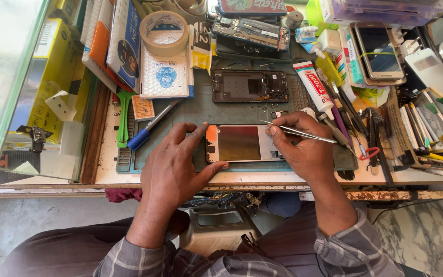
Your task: The person uses a metal spudger to carefully pry and separate the screen assembly from the smartphone frame. They work along the edges of the device, lifting the display to detach it from the chassis.
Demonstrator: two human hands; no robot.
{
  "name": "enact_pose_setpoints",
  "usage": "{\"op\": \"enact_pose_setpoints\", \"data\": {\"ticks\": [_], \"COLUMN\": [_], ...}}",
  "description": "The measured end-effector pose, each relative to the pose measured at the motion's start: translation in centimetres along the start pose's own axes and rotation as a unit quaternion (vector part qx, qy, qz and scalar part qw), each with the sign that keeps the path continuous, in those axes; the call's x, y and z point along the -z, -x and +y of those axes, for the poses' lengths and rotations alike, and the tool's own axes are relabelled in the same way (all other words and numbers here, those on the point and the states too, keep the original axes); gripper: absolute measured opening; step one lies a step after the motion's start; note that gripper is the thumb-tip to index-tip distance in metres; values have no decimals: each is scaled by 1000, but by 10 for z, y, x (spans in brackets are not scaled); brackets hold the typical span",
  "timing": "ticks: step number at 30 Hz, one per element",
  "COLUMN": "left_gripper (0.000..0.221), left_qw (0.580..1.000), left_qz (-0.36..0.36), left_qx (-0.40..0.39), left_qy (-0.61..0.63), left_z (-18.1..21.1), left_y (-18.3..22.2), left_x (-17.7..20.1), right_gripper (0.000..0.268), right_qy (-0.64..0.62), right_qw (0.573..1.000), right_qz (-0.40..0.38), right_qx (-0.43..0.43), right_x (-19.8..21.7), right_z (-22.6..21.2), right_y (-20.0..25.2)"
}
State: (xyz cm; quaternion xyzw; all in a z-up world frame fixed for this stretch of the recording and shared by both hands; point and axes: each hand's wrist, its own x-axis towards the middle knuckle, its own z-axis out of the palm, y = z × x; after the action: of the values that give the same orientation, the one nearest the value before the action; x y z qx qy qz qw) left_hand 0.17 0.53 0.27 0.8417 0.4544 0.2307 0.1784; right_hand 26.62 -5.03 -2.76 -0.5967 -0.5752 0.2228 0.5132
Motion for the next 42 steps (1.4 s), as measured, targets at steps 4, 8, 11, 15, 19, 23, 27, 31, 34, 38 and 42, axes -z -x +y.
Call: {"op": "enact_pose_setpoints", "data": {"ticks": [4,8,11,15,19,23,27,31,34,38,42], "left_gripper": [79,79,79,78,78,78,77,77,78,78,77], "left_qw": [1000,1000,1000,1000,1000,1000,1000,1000,1000,1000,1000], "left_qz": [4,1,3,18,16,11,1,15,6,8,8], "left_qx": [-6,-5,-9,-19,-21,-14,-4,-17,-11,-13,-10], "left_qy": [-1,2,7,14,12,12,15,13,10,8,12], "left_z": [-2,-3,-4,-4,-5,-4,-4,-4,-4,-3,-4], "left_y": [0,0,0,2,2,1,1,1,1,1,1], "left_x": [-1,-2,-2,-3,-3,-3,-3,-2,-3,-3,-2], "right_gripper": [12,12,12,12,13,13,12,12,12,12,13], "right_qy": [8,19,17,13,57,64,37,35,49,28,1], "right_qw": [1000,1000,1000,1000,998,997,999,998,997,998,998], "right_qz": [2,3,0,-3,6,2,2,6,8,5,12], "right_qx": [-10,-21,-23,-24,-28,-37,-31,-46,-66,-62,-63], "right_x": [-2,-2,-2,-2,-3,-3,-2,-3,-4,-4,-6], "right_z": [0,1,0,-1,-3,-4,-5,-6,-6,-5,-4], "right_y": [-1,-2,-3,-2,-2,-4,-4,-4,-5,-4,-5]}}
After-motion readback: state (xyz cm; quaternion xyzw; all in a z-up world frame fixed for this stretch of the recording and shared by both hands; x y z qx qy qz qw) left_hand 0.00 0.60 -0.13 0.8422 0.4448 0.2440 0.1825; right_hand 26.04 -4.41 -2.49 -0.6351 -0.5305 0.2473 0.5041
